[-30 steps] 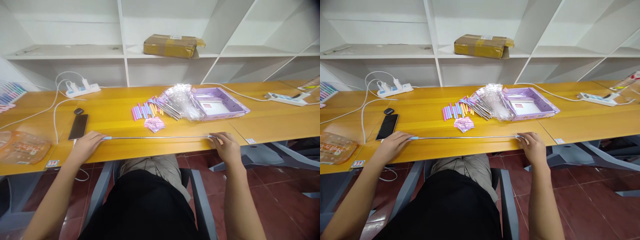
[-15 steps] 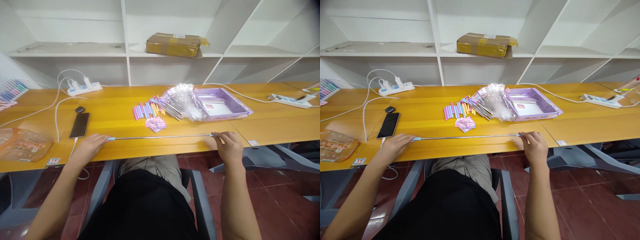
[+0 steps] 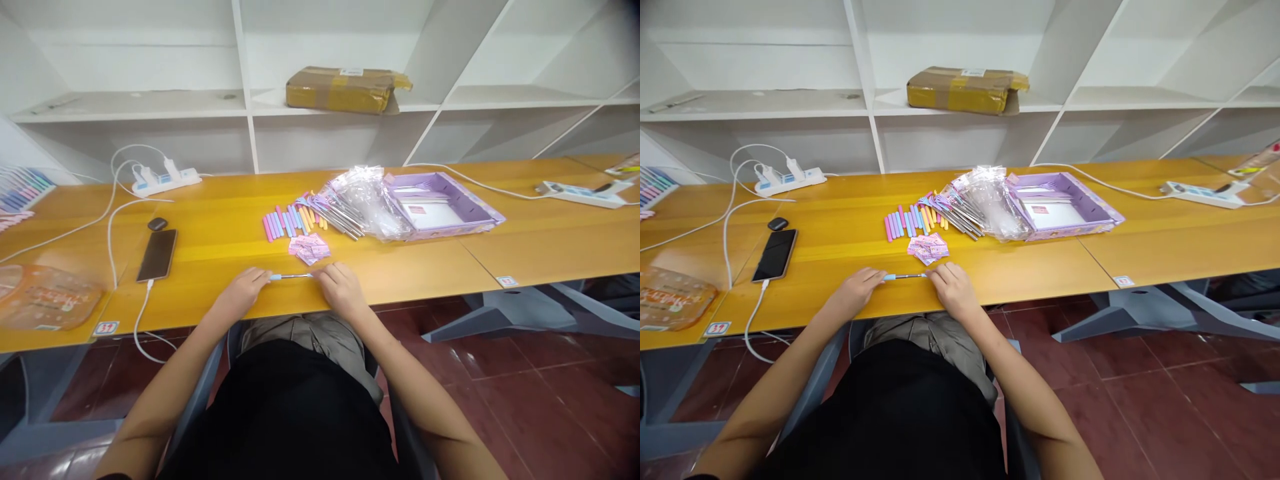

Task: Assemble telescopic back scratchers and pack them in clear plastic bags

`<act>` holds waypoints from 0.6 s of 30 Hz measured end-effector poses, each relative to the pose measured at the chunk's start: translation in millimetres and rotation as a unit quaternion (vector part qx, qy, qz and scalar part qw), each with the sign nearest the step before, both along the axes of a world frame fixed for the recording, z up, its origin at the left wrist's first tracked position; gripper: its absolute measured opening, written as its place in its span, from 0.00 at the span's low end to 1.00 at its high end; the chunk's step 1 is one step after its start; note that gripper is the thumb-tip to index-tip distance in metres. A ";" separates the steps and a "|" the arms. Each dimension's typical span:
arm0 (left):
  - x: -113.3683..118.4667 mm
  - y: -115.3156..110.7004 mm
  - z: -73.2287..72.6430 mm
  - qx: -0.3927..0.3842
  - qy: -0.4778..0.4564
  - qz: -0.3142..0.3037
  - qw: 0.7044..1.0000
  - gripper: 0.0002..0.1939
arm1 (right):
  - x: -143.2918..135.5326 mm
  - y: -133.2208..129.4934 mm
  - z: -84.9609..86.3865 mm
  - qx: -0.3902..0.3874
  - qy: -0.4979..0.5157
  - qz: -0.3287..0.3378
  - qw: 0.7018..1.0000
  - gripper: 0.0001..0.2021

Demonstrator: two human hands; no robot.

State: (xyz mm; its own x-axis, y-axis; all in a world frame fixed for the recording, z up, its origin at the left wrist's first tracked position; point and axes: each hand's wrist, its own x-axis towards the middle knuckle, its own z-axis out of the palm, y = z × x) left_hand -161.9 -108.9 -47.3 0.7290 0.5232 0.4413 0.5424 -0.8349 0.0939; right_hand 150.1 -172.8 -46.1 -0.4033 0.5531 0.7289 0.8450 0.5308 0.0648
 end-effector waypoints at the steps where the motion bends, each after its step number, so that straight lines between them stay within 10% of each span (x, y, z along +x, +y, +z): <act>1: 0.3 0.1 -1.7 -0.001 0.000 -0.006 1.000 0.17 | -1.5 -0.4 -0.3 -0.006 -0.002 0.005 1.000 0.13; 18: 10.7 -12.1 11.5 -0.026 0.039 -0.003 0.999 0.17 | 3.6 -4.1 0.4 -0.109 0.021 0.073 0.991 0.12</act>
